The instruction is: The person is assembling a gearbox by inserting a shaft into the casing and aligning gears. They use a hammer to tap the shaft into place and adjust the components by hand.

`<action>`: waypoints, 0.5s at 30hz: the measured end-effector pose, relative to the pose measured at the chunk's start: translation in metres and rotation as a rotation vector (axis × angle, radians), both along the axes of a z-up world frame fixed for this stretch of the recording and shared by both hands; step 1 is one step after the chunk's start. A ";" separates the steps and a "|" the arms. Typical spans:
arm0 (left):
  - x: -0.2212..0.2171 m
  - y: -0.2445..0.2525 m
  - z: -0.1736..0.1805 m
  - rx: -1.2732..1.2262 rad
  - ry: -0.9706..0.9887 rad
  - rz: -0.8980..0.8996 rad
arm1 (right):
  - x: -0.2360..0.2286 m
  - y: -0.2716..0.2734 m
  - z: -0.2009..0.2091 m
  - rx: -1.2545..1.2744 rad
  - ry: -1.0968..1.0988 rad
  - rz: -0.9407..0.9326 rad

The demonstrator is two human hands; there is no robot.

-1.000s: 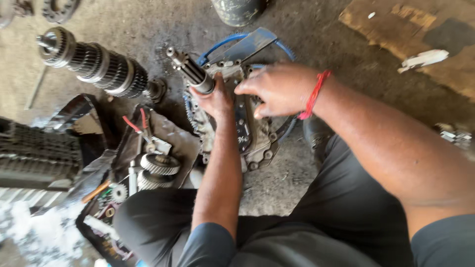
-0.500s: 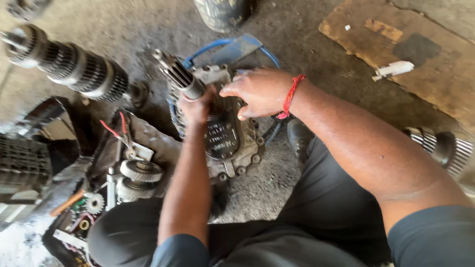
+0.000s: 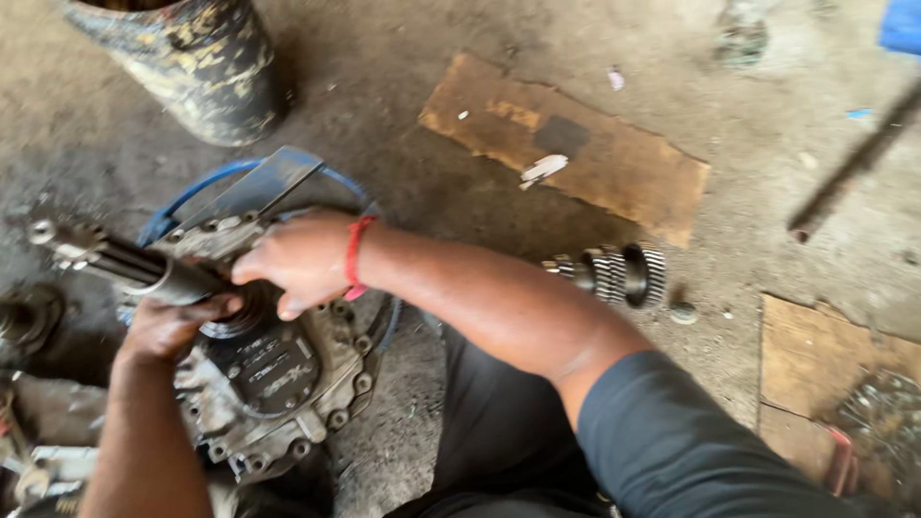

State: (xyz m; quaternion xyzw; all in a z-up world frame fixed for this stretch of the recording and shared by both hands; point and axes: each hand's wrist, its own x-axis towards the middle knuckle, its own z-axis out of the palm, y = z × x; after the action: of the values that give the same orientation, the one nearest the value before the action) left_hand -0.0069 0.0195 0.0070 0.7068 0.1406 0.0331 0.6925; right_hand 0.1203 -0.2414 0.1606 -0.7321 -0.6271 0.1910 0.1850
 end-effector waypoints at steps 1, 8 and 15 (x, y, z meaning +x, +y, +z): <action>0.003 0.000 0.002 -0.012 0.029 -0.026 | -0.001 -0.001 0.003 -0.024 -0.016 -0.021; 0.024 -0.070 -0.068 0.174 -0.587 0.813 | -0.018 -0.005 -0.017 0.051 -0.001 -0.003; 0.000 -0.046 -0.047 0.369 -0.289 0.460 | -0.003 0.003 -0.019 0.136 -0.015 0.042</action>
State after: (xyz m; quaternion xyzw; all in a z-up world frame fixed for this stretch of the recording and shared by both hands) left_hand -0.0066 -0.0264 -0.0403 0.7582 0.1885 0.3134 0.5397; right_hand 0.1175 -0.2388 0.1412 -0.7059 -0.6553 0.1465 0.2254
